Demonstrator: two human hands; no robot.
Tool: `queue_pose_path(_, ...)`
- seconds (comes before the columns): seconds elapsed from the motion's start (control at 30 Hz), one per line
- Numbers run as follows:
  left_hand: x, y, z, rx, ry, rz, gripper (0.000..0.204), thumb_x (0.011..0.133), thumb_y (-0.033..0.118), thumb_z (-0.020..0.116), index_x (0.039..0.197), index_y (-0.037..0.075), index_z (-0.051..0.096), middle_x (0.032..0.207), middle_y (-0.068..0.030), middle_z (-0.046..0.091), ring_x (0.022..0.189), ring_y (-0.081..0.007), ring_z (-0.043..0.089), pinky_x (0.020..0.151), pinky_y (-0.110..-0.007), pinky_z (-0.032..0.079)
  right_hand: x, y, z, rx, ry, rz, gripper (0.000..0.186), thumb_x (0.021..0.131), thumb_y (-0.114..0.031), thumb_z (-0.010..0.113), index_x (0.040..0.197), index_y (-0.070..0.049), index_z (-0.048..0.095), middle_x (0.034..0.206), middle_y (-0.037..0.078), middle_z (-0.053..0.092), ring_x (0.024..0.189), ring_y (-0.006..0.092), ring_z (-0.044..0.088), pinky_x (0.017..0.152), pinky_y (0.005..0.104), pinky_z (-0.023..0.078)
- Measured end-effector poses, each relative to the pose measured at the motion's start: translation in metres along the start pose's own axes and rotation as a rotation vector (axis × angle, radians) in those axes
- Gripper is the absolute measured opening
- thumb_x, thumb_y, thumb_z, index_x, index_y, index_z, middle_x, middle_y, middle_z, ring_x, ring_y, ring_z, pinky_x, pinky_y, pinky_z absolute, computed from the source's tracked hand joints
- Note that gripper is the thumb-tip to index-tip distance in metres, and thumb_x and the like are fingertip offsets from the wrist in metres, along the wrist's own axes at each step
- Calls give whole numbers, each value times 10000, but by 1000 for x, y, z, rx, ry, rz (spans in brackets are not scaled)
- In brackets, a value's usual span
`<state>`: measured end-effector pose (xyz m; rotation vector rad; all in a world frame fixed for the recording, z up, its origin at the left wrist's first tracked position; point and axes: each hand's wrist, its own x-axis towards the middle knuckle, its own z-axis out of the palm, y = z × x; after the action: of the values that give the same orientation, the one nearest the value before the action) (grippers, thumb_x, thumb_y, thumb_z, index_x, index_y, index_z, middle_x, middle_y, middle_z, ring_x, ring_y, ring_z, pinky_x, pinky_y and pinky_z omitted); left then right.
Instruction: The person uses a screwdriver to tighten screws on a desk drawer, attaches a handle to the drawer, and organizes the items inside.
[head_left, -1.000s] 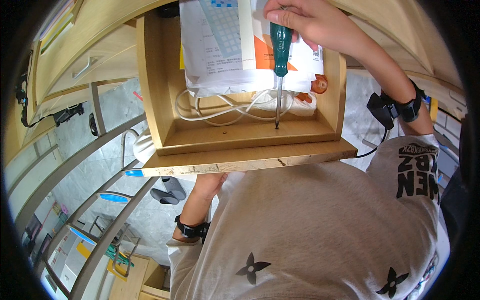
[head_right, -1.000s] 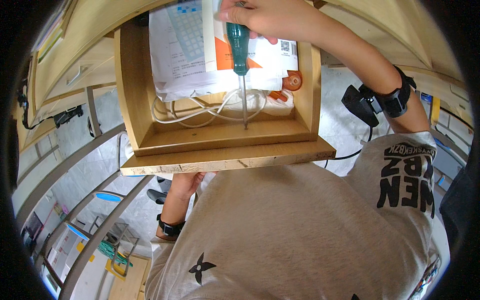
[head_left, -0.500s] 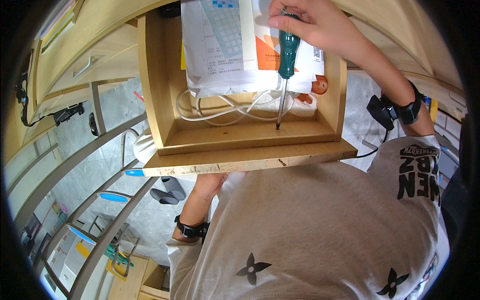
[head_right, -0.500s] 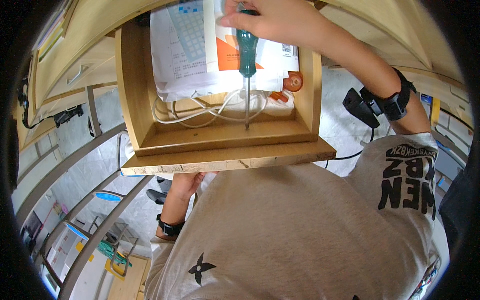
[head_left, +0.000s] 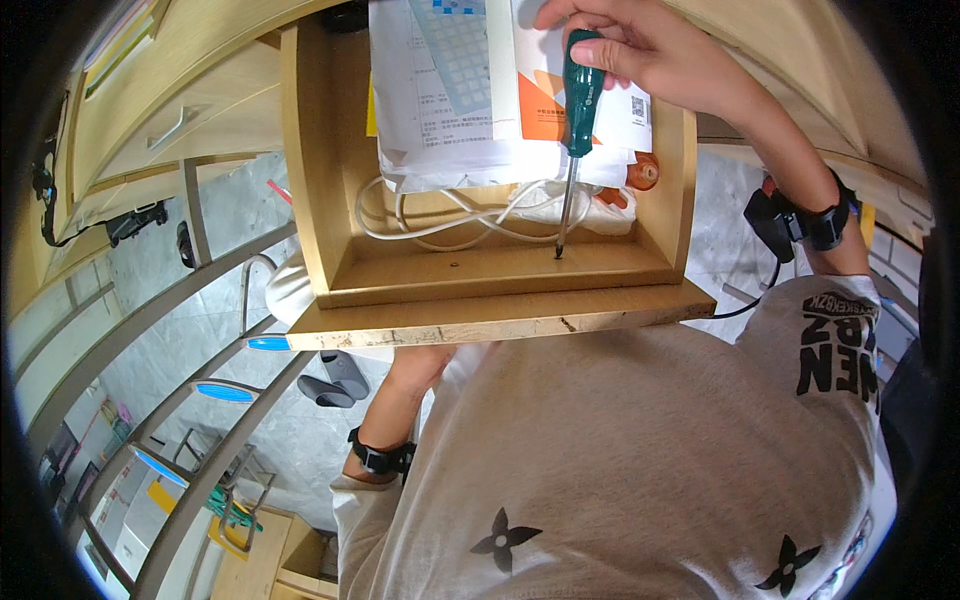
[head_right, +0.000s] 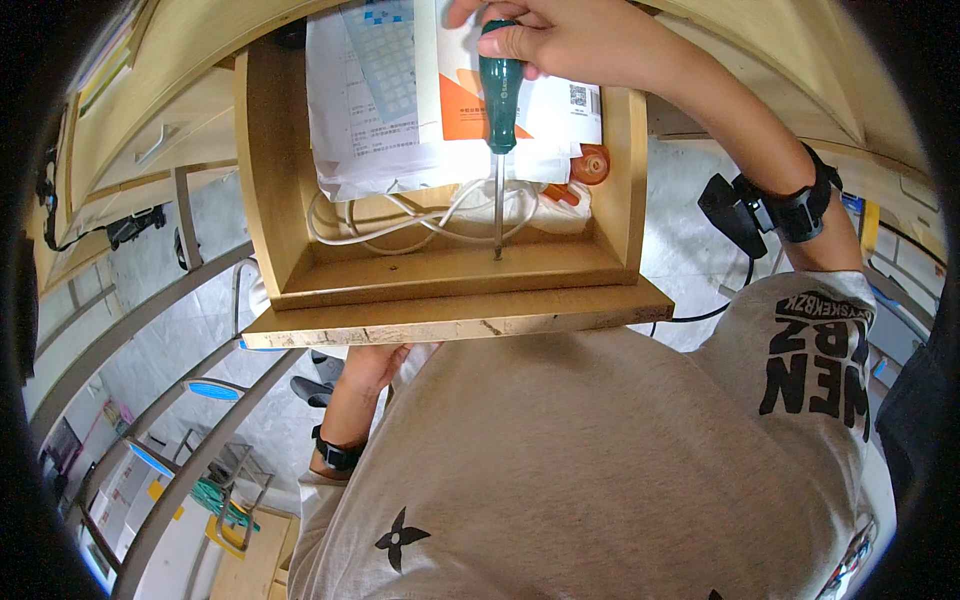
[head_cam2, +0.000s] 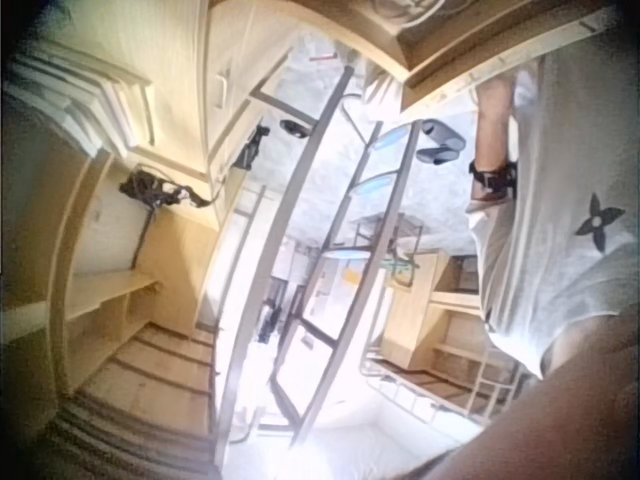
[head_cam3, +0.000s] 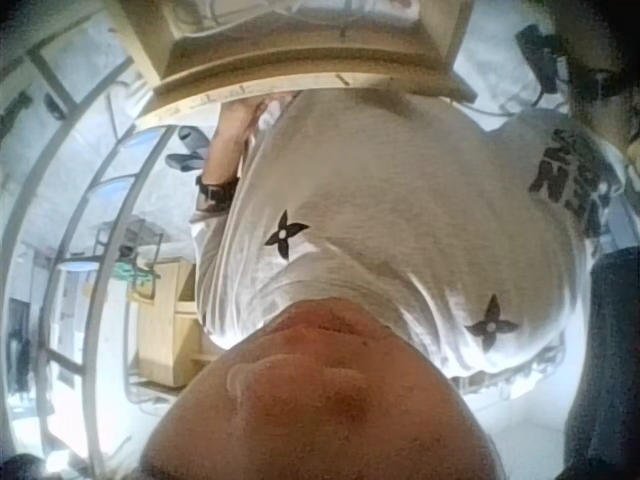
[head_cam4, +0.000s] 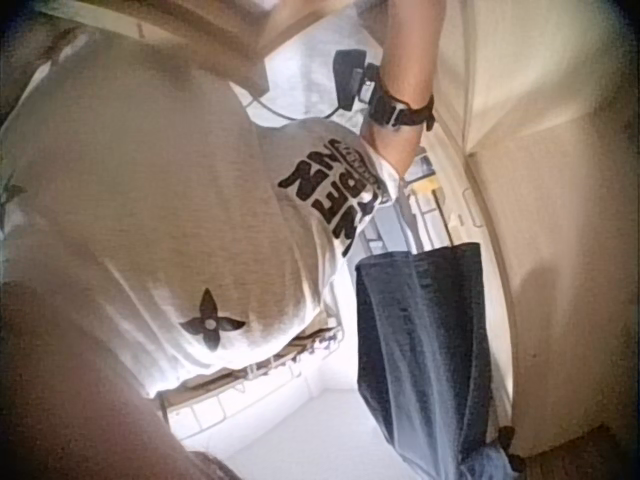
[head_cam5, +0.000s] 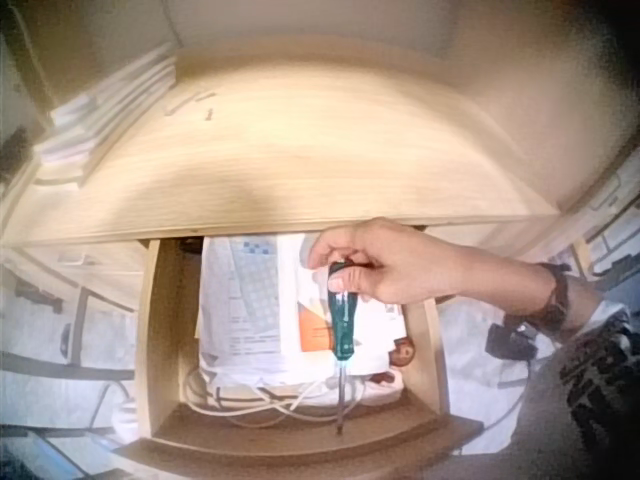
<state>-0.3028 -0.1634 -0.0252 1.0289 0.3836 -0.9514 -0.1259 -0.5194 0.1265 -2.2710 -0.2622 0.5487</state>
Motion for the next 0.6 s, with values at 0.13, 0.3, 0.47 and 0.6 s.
queue_pose_path(0.13, 6, 14, 34, 437, -76, 244, 261, 815, 34, 648, 1066, 3, 584, 940, -46, 635, 817, -160, 600, 716, -284, 500, 3, -8, 3, -159, 24, 20, 323, 912, -199, 566, 1194, -42, 573, 781, 106, 649, 651, 131, 572, 581, 293, 450)
queue_pose_path(0.3, 19, 32, 59, 363, -281, 102, 184, 824, 96, 648, 977, 0, 614, 841, -55, 636, 760, -135, 592, 672, -262, 497, 0, -27, 8, -45, 51, 231, 299, 933, -143, 513, 1205, -39, 577, 698, 45, 583, 617, 106, 515, 606, 252, 461)
queue_pose_path(0.47, 23, 29, 61, 395, -277, -9, 153, 830, 105, 629, 948, 7, 624, 806, -67, 637, 735, -122, 598, 634, -237, 486, -4, 3, 14, 205, -12, -5, 302, 942, -52, 456, 1237, -15, 507, 906, 64, 573, 753, 109, 523, 700, 222, 459)
queue_pose_path(0.6, 24, 12, 48, 944, -187, 284, 303, 806, 98, 669, 1068, -21, 571, 947, -115, 652, 849, -204, 626, 733, -310, 503, -2, -1, 11, 261, -27, -27, 311, 923, 19, 449, 1230, -28, 477, 1026, 81, 553, 859, 134, 540, 776, 237, 451)
